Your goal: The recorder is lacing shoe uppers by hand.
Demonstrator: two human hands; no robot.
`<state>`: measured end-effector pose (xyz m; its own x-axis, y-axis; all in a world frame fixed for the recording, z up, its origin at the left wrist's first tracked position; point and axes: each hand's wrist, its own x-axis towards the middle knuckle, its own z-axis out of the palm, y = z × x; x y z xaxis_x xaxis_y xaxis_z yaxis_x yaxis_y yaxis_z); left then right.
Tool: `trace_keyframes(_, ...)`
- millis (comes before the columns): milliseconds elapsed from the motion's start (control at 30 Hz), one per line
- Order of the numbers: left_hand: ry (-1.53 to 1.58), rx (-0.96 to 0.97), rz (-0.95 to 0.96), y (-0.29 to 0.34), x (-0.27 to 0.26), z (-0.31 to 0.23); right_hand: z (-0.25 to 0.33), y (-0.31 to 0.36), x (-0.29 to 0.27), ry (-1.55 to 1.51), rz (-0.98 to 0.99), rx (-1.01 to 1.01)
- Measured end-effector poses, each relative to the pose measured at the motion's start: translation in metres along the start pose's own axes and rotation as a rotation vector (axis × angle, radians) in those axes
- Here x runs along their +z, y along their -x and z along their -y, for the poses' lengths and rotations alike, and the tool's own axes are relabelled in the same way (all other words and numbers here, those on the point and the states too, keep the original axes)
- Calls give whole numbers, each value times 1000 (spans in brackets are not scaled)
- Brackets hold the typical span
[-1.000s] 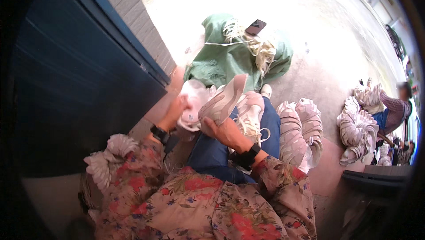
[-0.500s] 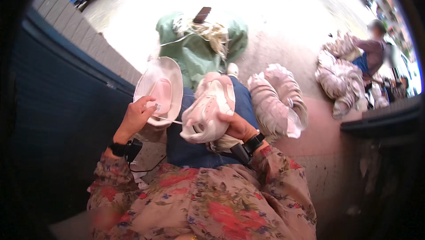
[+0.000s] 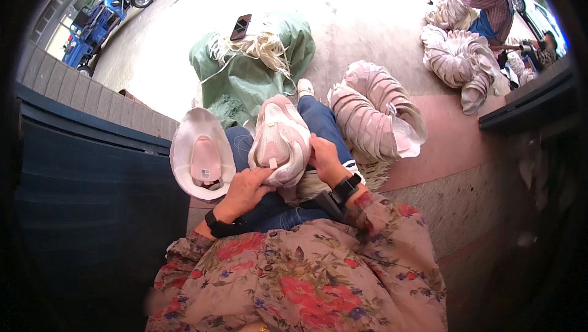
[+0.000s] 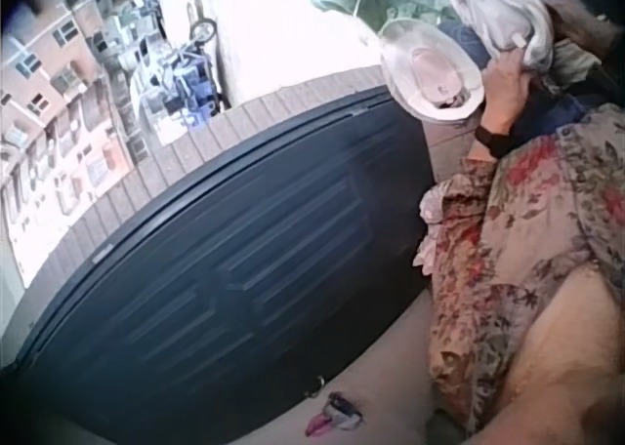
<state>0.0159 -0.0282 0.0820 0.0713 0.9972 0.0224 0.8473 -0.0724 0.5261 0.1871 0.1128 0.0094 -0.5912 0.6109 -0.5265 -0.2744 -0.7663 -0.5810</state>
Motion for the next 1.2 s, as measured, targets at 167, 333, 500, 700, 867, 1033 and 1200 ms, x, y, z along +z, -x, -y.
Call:
trace_keyframes(167, 151, -90, -70, -8, -7, 2, -32, 36, 11, -10, -319, 607)
trace_keyframes(333, 165, 78, 96, 8, -37, -18, -53, 19, 8, -329, -129, 544)
trace_keyframes(500, -231, -50, 184, -2, -19, -7, -43, 8, 18, -193, 15, 354)
trace_keyframes(700, -226, -122, -63, -16, -8, 8, -21, 4, 21, -22, -127, 296)
trace_keyframes(867, -473, -129, 83, -15, 17, -10, -12, -2, 46, 901, -203, -546)
trace_keyframes(1033, -542, -103, 108, -1, 29, -3, -37, -6, 39, 1241, -153, -657)
trace_keyframes(1200, -488, -78, 72, -1, 32, 14, -28, -14, 43, 1306, -124, -511)
